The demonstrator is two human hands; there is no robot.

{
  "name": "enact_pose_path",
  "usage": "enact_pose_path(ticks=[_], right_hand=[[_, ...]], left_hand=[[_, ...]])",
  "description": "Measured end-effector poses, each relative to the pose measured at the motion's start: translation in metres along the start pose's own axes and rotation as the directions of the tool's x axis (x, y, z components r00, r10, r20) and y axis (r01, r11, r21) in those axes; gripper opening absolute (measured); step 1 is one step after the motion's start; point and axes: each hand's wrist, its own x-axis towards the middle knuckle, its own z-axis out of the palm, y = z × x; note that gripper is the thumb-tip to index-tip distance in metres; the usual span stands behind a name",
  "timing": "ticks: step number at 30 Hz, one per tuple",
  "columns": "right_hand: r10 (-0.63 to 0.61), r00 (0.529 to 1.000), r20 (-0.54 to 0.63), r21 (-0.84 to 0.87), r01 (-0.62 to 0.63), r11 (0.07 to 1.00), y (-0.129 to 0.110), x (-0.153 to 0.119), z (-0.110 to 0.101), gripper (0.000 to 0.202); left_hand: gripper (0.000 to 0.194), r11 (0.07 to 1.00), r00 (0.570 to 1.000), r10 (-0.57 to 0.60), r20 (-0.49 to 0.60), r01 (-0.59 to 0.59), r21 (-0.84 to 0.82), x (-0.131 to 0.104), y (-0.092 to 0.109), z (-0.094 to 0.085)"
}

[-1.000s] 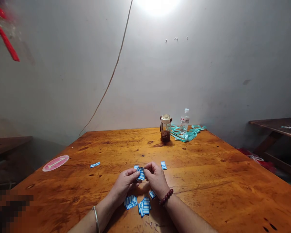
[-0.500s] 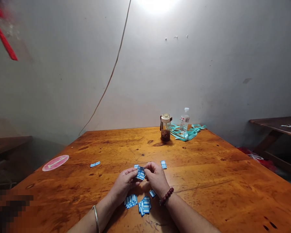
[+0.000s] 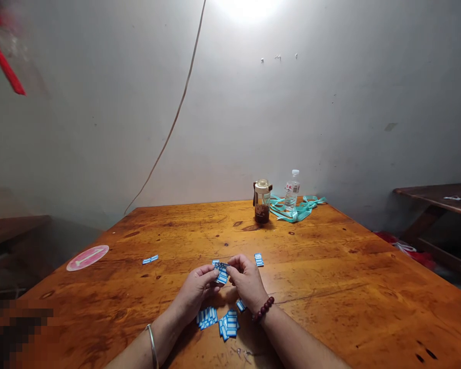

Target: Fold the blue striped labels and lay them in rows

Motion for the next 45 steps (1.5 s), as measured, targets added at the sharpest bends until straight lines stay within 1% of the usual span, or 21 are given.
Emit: enact_pose_path(ticks=[10,14,17,19,21,26,28,31,35,38,41,45], right_hand=[[-0.011,1.0,-0.026,-0.001,0.011,1.0,-0.001,0.001,0.0,0.017],[0.021,1.0,0.003,0.01,-0.021,1.0,-0.001,0.002,0.001,0.015],[0.04,0.999,0.023,0.029,-0.04,0.999,-0.001,0.001,0.001,0.016],[0.075,0.997,0.036,0.073,-0.078,0.994,-0.001,0.001,0.001,0.016],[0.128,0.989,0.074,0.138,-0.138,0.981,-0.002,0.002,-0.001,0.018],[0.26,0.939,0.224,0.256,-0.314,0.914,0.0,0.003,-0.008,0.02],[0.273,0.926,0.259,0.285,-0.344,0.895,0.001,0.003,-0.01,0.021],[0.259,0.929,0.266,0.294,-0.334,0.896,0.002,0.004,-0.01,0.023],[0.251,0.936,0.246,0.252,-0.312,0.916,0.003,0.004,-0.008,0.025],[0.239,0.941,0.239,0.23,-0.294,0.928,0.0,0.002,-0.006,0.024],[0.219,0.957,0.191,0.185,-0.255,0.949,-0.004,0.001,-0.004,0.023],[0.169,0.982,0.08,0.148,-0.18,0.973,-0.007,0.001,0.0,0.02]], left_hand=[[0.022,1.0,1.0,0.013,-0.017,-0.013,-0.008,0.003,-0.002,-0.001],[0.02,1.0,1.0,0.016,0.008,-0.016,-0.019,0.002,-0.002,0.0],[0.023,0.999,1.0,0.012,0.007,-0.012,-0.041,0.001,-0.002,-0.001],[0.025,0.998,1.0,-0.012,0.013,0.013,-0.062,0.001,-0.002,-0.002],[0.026,0.996,0.999,-0.028,0.042,0.031,-0.084,0.001,-0.001,-0.003],[0.026,0.993,0.996,-0.033,0.085,0.042,-0.11,-0.001,0.0,-0.003],[0.026,0.993,0.995,-0.045,0.09,0.055,-0.107,-0.001,0.0,-0.003],[0.027,0.992,0.994,-0.057,0.092,0.066,-0.104,-0.001,0.0,-0.003],[0.025,0.993,0.995,-0.072,0.073,0.079,-0.089,-0.001,0.001,-0.003],[0.026,0.996,0.997,-0.059,0.055,0.062,-0.06,-0.002,0.003,-0.001],[0.026,1.0,0.999,-0.014,0.03,0.015,-0.026,-0.001,0.004,0.002],[0.028,1.0,0.999,0.031,-0.037,-0.031,-0.004,0.002,0.002,0.002]])
